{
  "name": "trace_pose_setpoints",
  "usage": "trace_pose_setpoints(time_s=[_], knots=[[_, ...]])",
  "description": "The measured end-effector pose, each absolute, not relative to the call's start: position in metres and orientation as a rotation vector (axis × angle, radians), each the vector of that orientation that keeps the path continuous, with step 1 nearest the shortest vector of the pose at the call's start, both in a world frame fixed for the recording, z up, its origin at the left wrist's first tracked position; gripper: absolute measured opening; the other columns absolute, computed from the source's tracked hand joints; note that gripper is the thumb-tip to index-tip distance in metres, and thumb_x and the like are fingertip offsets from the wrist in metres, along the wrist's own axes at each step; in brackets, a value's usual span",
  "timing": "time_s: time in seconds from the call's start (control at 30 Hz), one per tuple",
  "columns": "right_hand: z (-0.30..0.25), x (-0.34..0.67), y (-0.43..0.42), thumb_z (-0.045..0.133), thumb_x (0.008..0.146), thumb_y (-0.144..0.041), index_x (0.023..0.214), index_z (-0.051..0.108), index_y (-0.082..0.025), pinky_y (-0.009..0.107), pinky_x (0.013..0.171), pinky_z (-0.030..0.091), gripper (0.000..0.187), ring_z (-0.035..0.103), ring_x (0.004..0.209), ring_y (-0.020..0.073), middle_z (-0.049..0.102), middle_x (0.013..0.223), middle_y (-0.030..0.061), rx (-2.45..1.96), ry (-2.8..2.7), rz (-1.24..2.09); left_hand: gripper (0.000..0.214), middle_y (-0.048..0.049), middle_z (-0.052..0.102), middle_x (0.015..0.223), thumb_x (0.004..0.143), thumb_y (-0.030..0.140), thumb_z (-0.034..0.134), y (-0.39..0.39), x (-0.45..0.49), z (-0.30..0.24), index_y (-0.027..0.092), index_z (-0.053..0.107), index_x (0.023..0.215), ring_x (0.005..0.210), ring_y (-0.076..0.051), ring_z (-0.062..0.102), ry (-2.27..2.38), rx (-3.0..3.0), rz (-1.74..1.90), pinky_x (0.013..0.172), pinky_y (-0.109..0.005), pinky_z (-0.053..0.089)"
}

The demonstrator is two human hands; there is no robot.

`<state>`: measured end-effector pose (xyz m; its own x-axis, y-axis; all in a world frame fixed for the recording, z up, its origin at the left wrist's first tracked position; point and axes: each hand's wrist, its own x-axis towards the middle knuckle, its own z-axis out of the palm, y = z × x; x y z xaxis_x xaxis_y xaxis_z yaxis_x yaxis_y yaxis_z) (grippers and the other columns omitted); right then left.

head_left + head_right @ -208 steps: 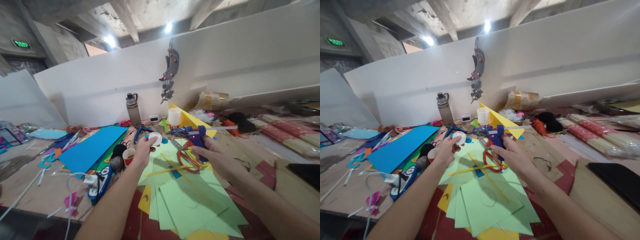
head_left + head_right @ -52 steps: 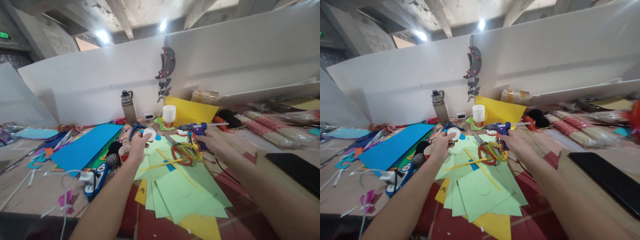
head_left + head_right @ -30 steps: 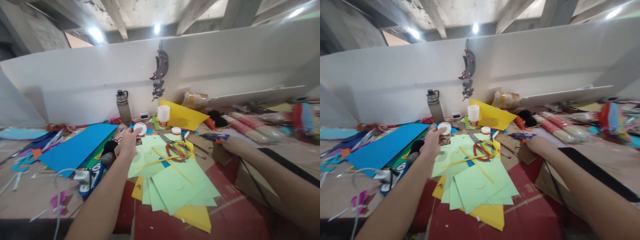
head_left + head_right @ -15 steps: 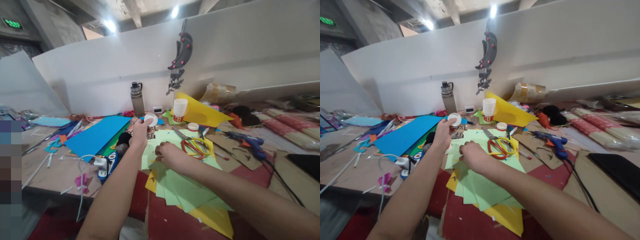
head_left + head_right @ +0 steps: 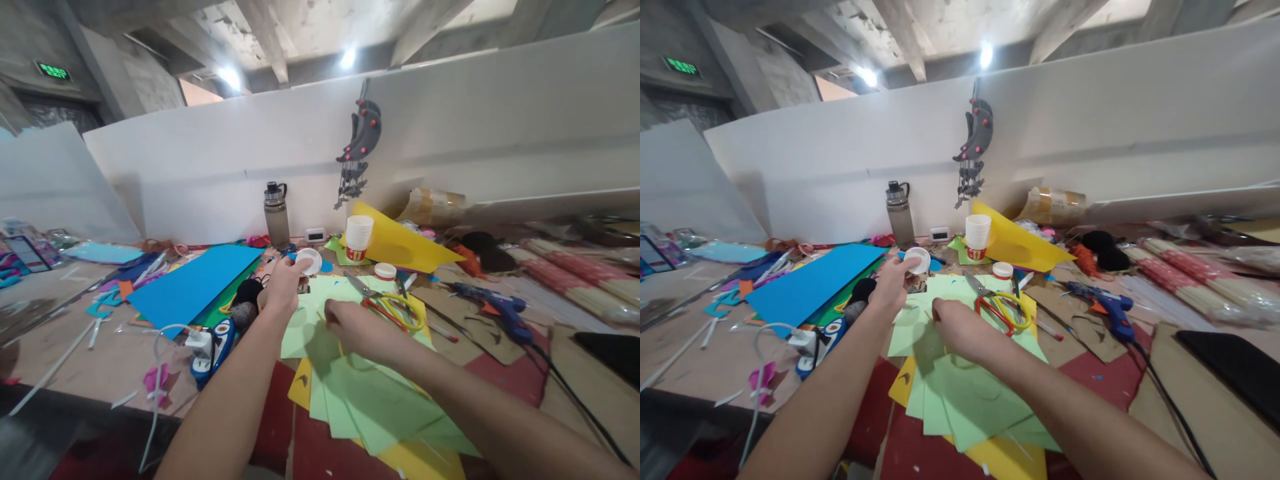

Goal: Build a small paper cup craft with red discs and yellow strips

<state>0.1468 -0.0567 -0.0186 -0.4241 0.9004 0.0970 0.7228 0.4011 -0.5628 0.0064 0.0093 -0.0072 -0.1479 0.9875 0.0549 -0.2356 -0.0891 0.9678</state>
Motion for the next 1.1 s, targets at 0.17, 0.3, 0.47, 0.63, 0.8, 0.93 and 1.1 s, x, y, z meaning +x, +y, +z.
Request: trace_pose_setpoints(time_s=[0.17,0.3,0.47,0.63,0.8,0.93,1.1], knots=[[-0.002,0.184,-0.042,0.043,0.077,-0.018,0.075,0.047,-0.021,0.022,0.047,0.041,0.005,0.055,0.049,0.0101,0.060,0.066,-0.0015,-1.320,-1.822,0.879,0.028,-0.0022,0.060,0.069,0.053,0.027,0.072,0.005,0.012,-0.006,0.014,0.058,0.072,0.057,-0.011,0.054,1.113,1.009,1.389,0.043,-0.020,0.045],[0.001,0.201,-0.031,0.049,0.076,-0.022,0.084,0.052,-0.020,0.021,0.048,0.042,0.009,0.051,0.051,0.0088,0.059,0.070,-0.0016,-1.277,-1.616,0.892,0.027,-0.0048,0.061,0.077,0.057,0.025,0.070,0.001,0.018,-0.009,0.014,0.060,0.079,0.063,-0.012,0.056,1.050,1.082,1.291,0.043,-0.022,0.049],[0.000,0.205,-0.029,0.049,0.077,-0.025,0.074,0.052,-0.019,0.022,0.057,0.045,0.008,0.055,0.060,0.0102,0.056,0.067,-0.0018,-1.191,-1.526,1.022,0.027,-0.0064,0.062,0.081,0.062,0.026,0.068,0.000,0.023,-0.016,0.013,0.060,0.084,0.063,-0.012,0.056,1.068,1.172,1.242,0.042,-0.020,0.048],[-0.003,0.208,-0.028,0.047,0.080,-0.029,0.082,0.060,-0.019,0.024,0.055,0.041,0.016,0.054,0.057,0.0114,0.061,0.072,-0.0010,-1.246,-1.601,0.876,0.027,-0.0066,0.063,0.082,0.064,0.030,0.066,-0.002,0.027,-0.019,0.014,0.059,0.086,0.059,-0.011,0.054,1.085,1.227,1.194,0.037,-0.018,0.042],[-0.003,0.212,-0.029,0.053,0.080,-0.032,0.081,0.067,-0.021,0.026,0.067,0.040,0.018,0.057,0.075,0.0154,0.066,0.080,0.0012,-1.235,-1.788,0.566,0.031,-0.0062,0.063,0.082,0.064,0.033,0.066,-0.005,0.032,-0.020,0.015,0.058,0.088,0.060,-0.011,0.055,1.068,1.258,1.173,0.039,-0.017,0.041],[-0.004,0.212,-0.030,0.055,0.079,-0.035,0.077,0.068,-0.021,0.028,0.069,0.040,0.018,0.058,0.076,0.0169,0.066,0.081,0.0025,-1.296,-1.822,0.469,0.028,-0.0046,0.061,0.079,0.066,0.032,0.064,-0.007,0.036,-0.022,0.015,0.058,0.088,0.058,-0.011,0.055,1.095,1.308,1.177,0.038,-0.017,0.041],[-0.005,0.210,-0.030,0.057,0.078,-0.032,0.074,0.068,-0.020,0.028,0.068,0.040,0.017,0.057,0.076,0.0172,0.065,0.079,0.0030,-1.342,-1.831,0.420,0.027,-0.0028,0.059,0.075,0.069,0.033,0.063,-0.008,0.039,-0.027,0.015,0.057,0.088,0.052,-0.009,0.053,1.085,1.351,1.174,0.039,-0.018,0.041]])
